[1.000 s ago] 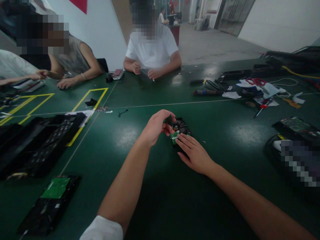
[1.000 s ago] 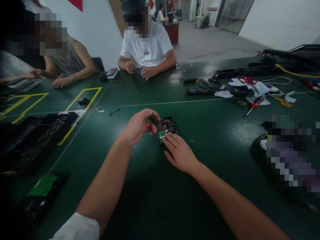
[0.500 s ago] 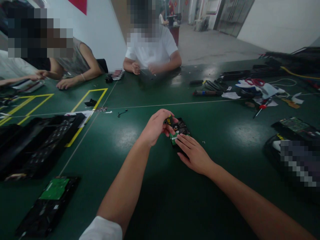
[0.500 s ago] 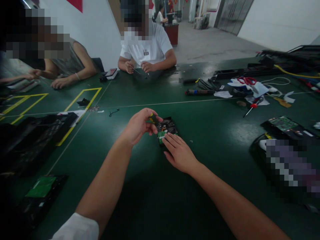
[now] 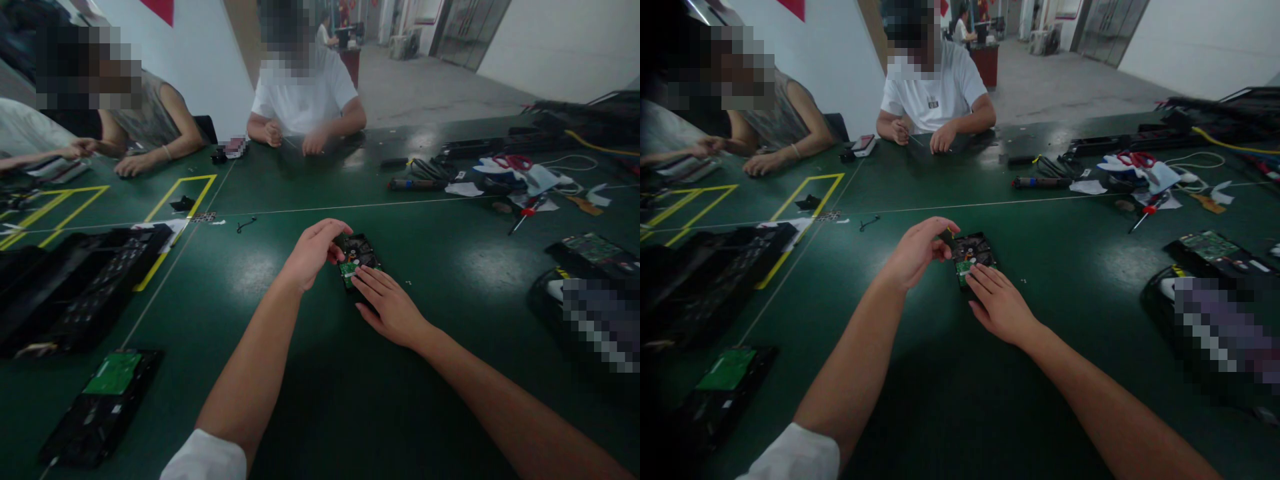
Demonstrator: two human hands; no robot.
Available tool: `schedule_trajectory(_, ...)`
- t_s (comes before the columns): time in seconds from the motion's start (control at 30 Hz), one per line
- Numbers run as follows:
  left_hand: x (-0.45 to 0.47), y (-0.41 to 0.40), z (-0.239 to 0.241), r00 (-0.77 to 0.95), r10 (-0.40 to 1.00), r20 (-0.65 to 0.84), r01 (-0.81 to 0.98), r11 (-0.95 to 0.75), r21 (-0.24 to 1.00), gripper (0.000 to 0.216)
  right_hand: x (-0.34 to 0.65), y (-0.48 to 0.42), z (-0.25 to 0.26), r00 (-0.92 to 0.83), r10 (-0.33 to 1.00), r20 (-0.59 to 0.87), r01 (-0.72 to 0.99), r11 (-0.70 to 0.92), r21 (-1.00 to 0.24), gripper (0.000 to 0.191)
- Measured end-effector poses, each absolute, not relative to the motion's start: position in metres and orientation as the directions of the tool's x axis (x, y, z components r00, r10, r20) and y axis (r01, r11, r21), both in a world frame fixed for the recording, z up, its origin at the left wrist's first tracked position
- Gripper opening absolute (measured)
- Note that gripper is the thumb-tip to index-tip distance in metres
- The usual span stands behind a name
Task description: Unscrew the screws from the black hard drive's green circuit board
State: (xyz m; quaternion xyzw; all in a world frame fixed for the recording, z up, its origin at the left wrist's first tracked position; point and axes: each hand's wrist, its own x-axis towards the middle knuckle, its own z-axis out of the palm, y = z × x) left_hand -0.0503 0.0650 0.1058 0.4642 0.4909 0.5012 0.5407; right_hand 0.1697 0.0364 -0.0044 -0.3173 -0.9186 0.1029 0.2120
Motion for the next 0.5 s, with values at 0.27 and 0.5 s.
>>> schedule_trajectory(0.27,-0.0484,0.0649,0.1029,0.059,0.996,-0.072,-0.119,0.079,0.99,0.023,0.1691,0.0359,-0.0047,-0.705,0.626,0.334,0.537,0.778,-0.326,0.059)
schedule_trajectory(0.5,-0.0482,0.0637,0.103,0.096,0.992,-0.085,-0.163,0.1,0.982,0.023,0.1685,0.0355,-0.0037,-0.71,0.63,0.316,0.548,0.775,-0.314,0.057)
